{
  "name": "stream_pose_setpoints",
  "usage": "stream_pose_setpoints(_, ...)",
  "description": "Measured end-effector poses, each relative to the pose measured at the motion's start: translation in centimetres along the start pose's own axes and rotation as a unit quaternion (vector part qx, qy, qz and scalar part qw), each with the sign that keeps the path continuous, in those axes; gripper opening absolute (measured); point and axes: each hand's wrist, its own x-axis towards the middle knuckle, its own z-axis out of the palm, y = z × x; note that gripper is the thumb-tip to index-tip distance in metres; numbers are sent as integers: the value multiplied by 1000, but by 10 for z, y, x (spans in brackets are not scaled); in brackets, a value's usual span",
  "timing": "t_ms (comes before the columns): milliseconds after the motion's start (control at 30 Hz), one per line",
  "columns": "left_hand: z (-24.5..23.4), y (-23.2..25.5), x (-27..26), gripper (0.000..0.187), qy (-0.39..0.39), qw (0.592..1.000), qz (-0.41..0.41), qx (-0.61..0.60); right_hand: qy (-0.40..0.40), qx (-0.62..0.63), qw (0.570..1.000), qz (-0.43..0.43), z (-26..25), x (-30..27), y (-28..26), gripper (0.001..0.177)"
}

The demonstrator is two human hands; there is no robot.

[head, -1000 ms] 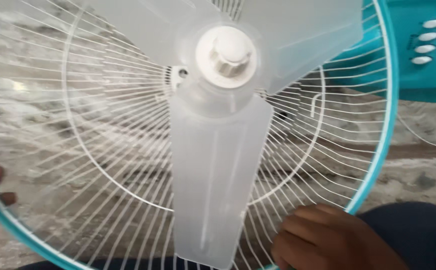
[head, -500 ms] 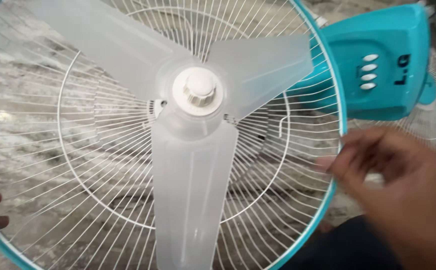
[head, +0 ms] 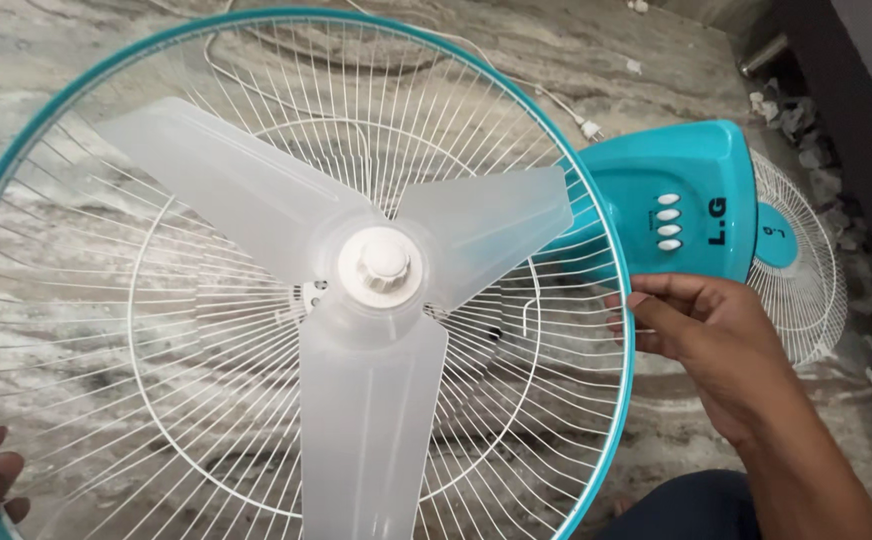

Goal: The person assembles a small LG table fan by attaching the front wire cage to the fan body using a screwdriver. They tighten the screws on the cage clips and then place the rear wire cage over the blades to complete the assembly.

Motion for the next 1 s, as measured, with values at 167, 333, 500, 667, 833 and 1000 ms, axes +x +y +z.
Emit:
stream_pose_setpoints(167, 0, 26, -14, 83, 8, 1000, 15, -25, 24, -25, 999, -18, 0, 7, 6, 22)
stream_pose_setpoints(333, 3, 89, -40, 76, 23, 999, -5, -37, 21, -25, 998, -61, 1, 17, 15, 21)
stream_pose_setpoints(500, 9, 117, -53, 76, 47, 999, -4, -7, 34, -32, 999, -29, 1, 20, 12, 21)
stream_pose_setpoints(667, 7, 126, -58, 70, 28, 997, 61, 47, 35, -39, 999, -14, 1, 21, 9, 21)
stream_pose_setpoints(833, 2, 154, -60, 76, 14, 998, -38, 45, 22, -43, 999, 6, 0, 16, 4, 23)
stream_pose_setpoints(1000, 7, 167, -74, 74, 29, 999, -30, 30, -35, -47, 993, 103, -4, 0, -4, 26)
